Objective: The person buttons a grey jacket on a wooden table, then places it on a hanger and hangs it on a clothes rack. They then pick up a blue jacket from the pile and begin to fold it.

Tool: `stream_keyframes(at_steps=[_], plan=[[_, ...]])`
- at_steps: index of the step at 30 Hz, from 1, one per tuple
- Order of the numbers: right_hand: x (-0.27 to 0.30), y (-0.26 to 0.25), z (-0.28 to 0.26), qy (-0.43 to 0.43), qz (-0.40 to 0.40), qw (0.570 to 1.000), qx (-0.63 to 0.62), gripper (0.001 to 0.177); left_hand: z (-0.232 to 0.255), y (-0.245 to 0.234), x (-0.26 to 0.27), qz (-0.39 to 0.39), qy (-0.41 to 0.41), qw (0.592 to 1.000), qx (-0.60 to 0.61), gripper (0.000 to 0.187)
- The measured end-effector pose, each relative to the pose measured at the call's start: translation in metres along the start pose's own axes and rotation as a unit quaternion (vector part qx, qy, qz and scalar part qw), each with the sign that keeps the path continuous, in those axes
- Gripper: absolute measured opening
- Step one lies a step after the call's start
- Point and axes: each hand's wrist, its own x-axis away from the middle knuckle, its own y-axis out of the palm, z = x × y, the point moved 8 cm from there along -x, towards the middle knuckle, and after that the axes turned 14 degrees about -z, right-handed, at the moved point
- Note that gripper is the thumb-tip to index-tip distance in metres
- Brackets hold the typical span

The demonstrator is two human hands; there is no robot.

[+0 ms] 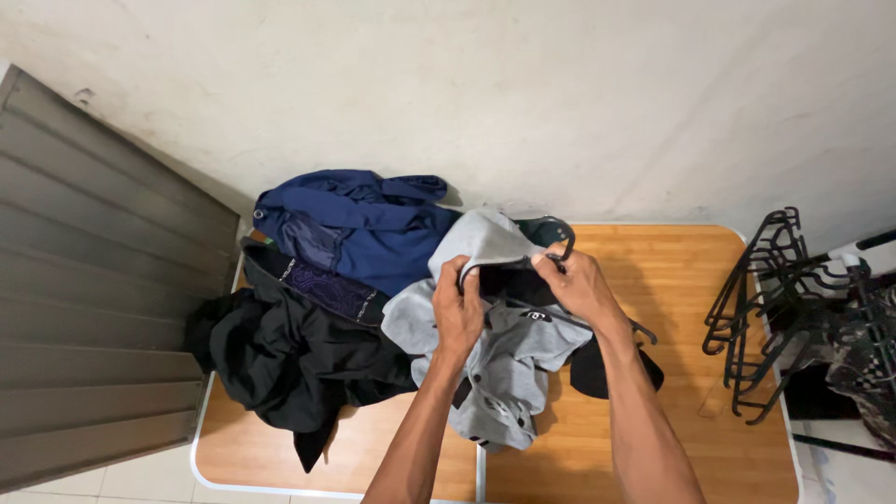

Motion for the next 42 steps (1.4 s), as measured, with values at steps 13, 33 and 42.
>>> stream_keyframes(at_steps=[13, 33, 42], plan=[[0.007, -0.021, -0.037, -0.044, -0.070, 0.996, 0.017, 0.021, 0.027, -0.038, 0.003, 0.100, 0.054, 0.993, -0.038, 0.015], [-0.019, 0.086, -0.023, -0.021, -0.116, 0.989, -0.095, 0.034, 0.064, -0.031, 0.003, -0.063, 0.161, 0.977, -0.123, 0.024], [-0.028, 0.111, -0.004, -0.029, -0.130, 0.989, -0.063, 0.036, 0.049, -0.040, 0.011, 0.015, 0.130, 0.986, -0.106, 0.017]])
